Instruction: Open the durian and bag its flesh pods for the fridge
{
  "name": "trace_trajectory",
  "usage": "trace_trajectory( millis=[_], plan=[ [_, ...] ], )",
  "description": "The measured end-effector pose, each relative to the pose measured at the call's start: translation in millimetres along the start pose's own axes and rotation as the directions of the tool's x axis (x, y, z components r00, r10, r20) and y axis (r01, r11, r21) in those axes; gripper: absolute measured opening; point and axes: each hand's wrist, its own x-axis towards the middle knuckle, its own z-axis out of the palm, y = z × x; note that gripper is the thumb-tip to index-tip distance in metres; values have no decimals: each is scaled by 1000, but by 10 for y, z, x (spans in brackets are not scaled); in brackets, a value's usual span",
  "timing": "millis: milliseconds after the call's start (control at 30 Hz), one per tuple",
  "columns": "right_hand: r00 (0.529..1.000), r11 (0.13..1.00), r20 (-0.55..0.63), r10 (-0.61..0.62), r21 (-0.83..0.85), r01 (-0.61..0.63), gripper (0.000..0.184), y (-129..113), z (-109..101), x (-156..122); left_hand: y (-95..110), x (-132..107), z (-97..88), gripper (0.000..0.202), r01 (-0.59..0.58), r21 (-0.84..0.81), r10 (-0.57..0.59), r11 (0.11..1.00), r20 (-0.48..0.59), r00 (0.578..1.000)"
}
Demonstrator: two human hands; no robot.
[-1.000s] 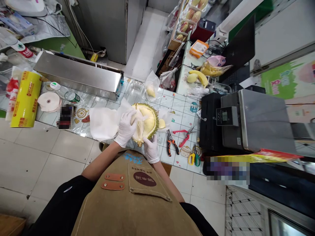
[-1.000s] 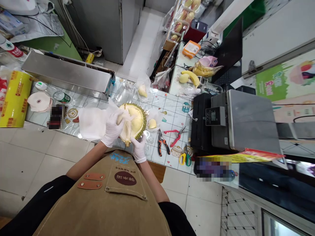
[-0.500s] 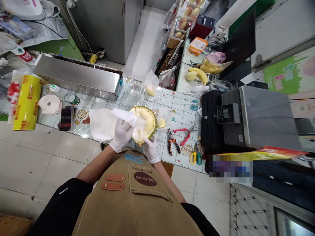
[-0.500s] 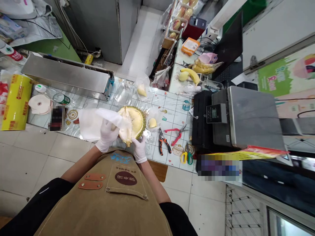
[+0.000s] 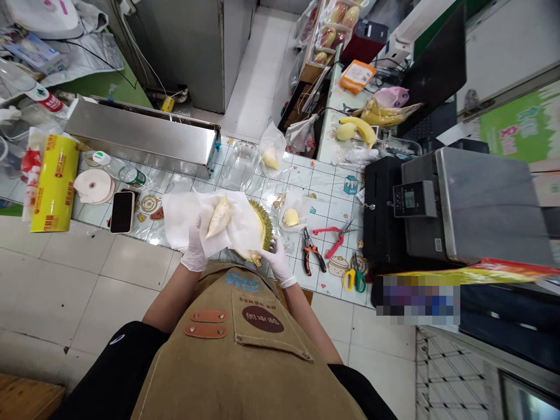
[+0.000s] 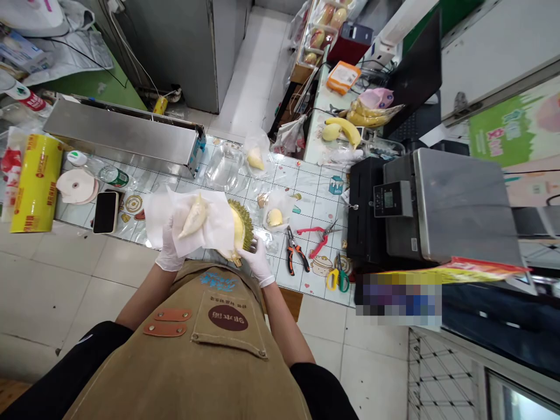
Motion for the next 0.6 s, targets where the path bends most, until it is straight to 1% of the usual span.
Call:
trace_trajectory(
  millis=[67, 200, 267, 300, 333, 367, 400, 433, 467, 500, 533, 567, 600],
  plan=[
    [1000, 999, 16, 20, -49, -19, 75, -78, -15, 40, 12, -37, 75, 90, 70, -80, -68, 994, 24, 997],
    [997, 992, 49, 53, -118, -47, 81, -199, -98, 82, -6, -102, 134, 81, 124, -132, -120, 984, 37, 992],
    [998, 986, 50, 30, -167, -22, 80, -295, -148, 49, -16, -134, 147, 77, 146, -159, -141, 976, 39, 989],
    [1000, 979, 10, -17, -202, 19, 79, -368, -159, 12, -20, -150, 158, 76, 153, -165, -147, 974, 48, 988],
    [993, 966, -66, -97, -246, 78, 75, -458, -152, -40, -23, -164, 172, 76, 157, -163, -148, 974, 64, 987],
    [966, 944, -162, -200, -297, 146, 69, -566, -122, -106, -30, -175, 191, 77, 160, -157, -148, 975, 88, 985],
    [920, 915, -246, -305, -345, 211, 60, -687, -62, -185, -40, -180, 213, 78, 162, -151, -145, 975, 113, 983],
    [869, 882, -297, -396, -388, 269, 51, -814, 27, -271, -56, -181, 237, 80, 163, -152, -143, 975, 135, 981],
    [844, 856, -293, -450, -412, 313, 41, -941, 143, -358, -79, -175, 261, 80, 163, -159, -140, 974, 148, 979],
    [854, 836, -222, -470, -422, 350, 33, -1059, 279, -437, -107, -164, 283, 81, 160, -174, -134, 972, 154, 979],
    [872, 810, -108, -477, -438, 389, 32, -1161, 426, -501, -139, -149, 299, 82, 155, -189, -127, 970, 153, 980],
    [876, 778, 22, -482, -450, 439, 37, -1241, 571, -545, -173, -130, 307, 83, 146, -197, -118, 969, 147, 982],
    [859, 739, 138, -493, -454, 497, 45, -1297, 704, -566, -207, -110, 305, 84, 131, -184, -105, 974, 142, 984]
  ],
)
